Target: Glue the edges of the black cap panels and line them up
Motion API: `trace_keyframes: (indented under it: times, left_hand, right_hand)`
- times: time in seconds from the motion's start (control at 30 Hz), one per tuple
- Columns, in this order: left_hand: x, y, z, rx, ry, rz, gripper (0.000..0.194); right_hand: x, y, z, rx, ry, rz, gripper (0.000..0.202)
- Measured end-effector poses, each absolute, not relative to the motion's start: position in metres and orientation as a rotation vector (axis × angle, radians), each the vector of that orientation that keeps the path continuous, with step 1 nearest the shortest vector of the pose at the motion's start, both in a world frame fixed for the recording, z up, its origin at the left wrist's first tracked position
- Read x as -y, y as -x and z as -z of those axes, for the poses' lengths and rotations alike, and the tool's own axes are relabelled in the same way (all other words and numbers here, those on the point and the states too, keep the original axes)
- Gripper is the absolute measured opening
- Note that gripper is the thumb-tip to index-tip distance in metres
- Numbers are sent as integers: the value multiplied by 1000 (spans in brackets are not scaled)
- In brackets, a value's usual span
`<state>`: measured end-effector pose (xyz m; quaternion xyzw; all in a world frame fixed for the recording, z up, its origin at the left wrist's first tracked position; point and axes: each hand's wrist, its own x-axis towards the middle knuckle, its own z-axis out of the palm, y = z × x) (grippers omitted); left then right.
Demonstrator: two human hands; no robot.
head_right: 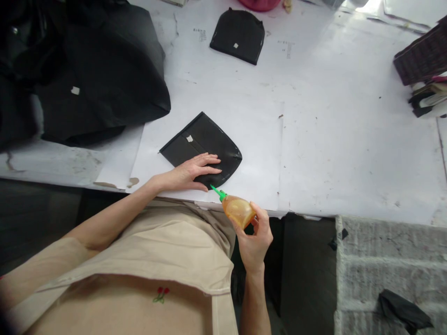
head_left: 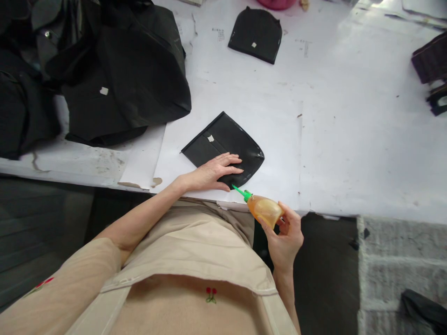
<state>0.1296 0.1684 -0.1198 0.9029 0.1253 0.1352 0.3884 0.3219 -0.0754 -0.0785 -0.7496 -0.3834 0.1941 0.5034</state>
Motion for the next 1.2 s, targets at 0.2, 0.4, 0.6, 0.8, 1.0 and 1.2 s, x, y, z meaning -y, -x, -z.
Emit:
trace_keyframes:
  times: [0.2,0.4,0.6,0.8,1.0,1.2]
  left_hand:
    - [-169,-130,122,-321,-2278,-353,63]
    - [-169,-131,117,-335,-2283,-328,62]
    - [-168,-131,114,-360,-2280,-315,61]
    - [-167,-133,115,-377,-2292,-309,61]
    - [-165,-134,114,-415,-2335,-302,61]
    - [-157,-151,110,-577,-2463,-296,58]
  right_hand:
    - [74,-320,79,902,1845,-467,52]
    - [72,-320,80,872,1828,-482,51]
    - [79,-323,76,882,1830,-463,52]
    - [80,-323,73,945,1815,-325,55]
    - [79,-317,73,782,1876,-483,53]
    - [70,-330,73,275,1625,-659,51]
